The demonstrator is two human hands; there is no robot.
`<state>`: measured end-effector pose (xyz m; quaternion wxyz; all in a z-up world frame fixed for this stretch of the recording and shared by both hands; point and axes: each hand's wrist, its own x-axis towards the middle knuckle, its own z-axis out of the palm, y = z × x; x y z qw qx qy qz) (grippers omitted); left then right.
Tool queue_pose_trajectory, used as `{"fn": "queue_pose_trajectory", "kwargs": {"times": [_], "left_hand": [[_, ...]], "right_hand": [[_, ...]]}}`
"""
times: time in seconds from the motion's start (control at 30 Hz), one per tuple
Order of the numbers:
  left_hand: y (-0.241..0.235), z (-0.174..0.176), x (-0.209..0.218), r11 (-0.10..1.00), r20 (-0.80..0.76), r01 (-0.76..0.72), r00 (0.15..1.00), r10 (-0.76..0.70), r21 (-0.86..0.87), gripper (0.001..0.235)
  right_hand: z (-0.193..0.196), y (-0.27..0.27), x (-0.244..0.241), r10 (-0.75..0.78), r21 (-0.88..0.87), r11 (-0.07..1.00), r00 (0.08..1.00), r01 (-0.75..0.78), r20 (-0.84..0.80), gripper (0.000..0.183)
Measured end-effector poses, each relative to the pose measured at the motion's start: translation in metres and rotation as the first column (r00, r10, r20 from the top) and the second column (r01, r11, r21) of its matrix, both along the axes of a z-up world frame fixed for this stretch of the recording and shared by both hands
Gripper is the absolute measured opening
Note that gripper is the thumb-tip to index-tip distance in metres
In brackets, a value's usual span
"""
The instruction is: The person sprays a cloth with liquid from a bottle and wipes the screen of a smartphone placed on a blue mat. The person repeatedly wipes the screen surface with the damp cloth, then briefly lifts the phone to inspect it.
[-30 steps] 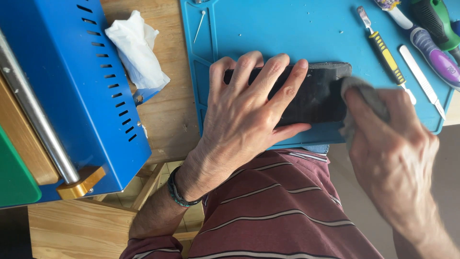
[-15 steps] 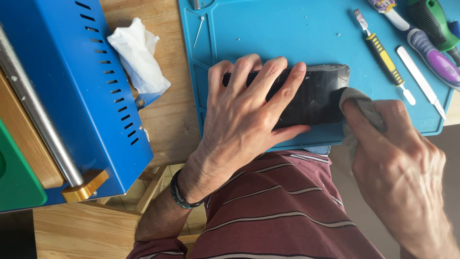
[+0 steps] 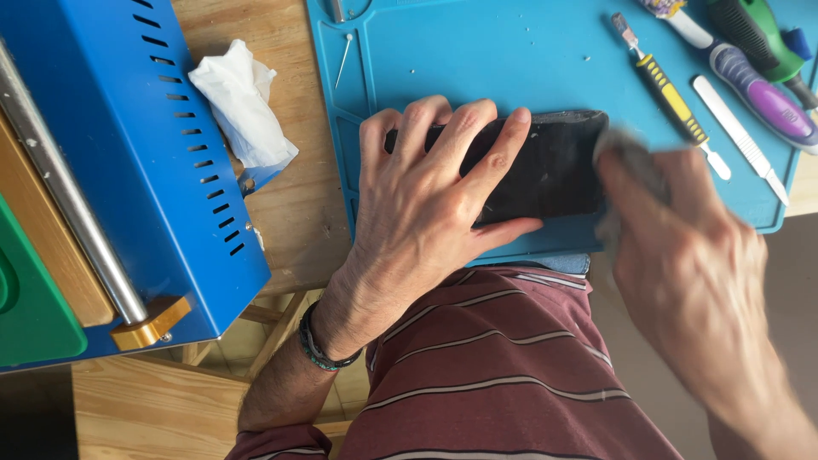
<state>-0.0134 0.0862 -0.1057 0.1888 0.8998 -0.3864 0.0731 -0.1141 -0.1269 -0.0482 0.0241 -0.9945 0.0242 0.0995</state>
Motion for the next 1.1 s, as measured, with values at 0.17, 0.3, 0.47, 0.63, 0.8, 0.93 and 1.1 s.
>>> {"fn": "queue_pose_trajectory", "kwargs": {"times": [0.17, 0.3, 0.47, 0.63, 0.8, 0.93, 1.1], "left_hand": [[0.000, -0.004, 0.000, 1.000, 0.017, 0.009, 1.000, -0.009, 0.001, 0.108], [0.001, -0.003, 0.000, 1.000, 0.005, -0.003, 1.000, 0.003, -0.028, 0.106], [0.002, -0.004, 0.001, 1.000, 0.023, 0.013, 1.000, -0.012, -0.020, 0.106], [0.003, 0.003, 0.000, 1.000, 0.023, 0.010, 1.000, -0.010, -0.014, 0.109], [0.001, 0.019, 0.004, 0.981, 0.095, 0.074, 0.991, -0.093, 0.180, 0.125], [-0.006, 0.022, 0.016, 0.964, 0.108, 0.165, 0.976, -0.190, 0.208, 0.138], [-0.015, 0.031, 0.026, 0.935, 0.101, 0.298, 0.942, -0.321, 0.192, 0.097]], "right_hand": [[-0.019, -0.015, 0.006, 0.198, -0.225, 0.961, 0.966, -0.158, 0.167, 0.052], [-0.004, -0.018, 0.003, 0.164, -0.149, 0.976, 0.986, -0.158, 0.031, 0.048], [-0.021, -0.021, 0.008, 0.199, -0.156, 0.972, 0.971, -0.178, 0.132, 0.047], [0.009, -0.027, -0.019, 0.037, 0.012, 0.999, 0.990, -0.036, -0.135, 0.052], [-0.040, -0.102, -0.080, -0.279, 0.665, 0.731, 0.956, 0.151, 0.088, 0.035], [-0.057, -0.104, -0.069, -0.617, 0.940, -0.055, 0.729, 0.336, -0.297, 0.044], [-0.029, -0.075, -0.041, -0.343, 0.832, -0.495, 0.824, 0.249, -0.451, 0.057]]}}
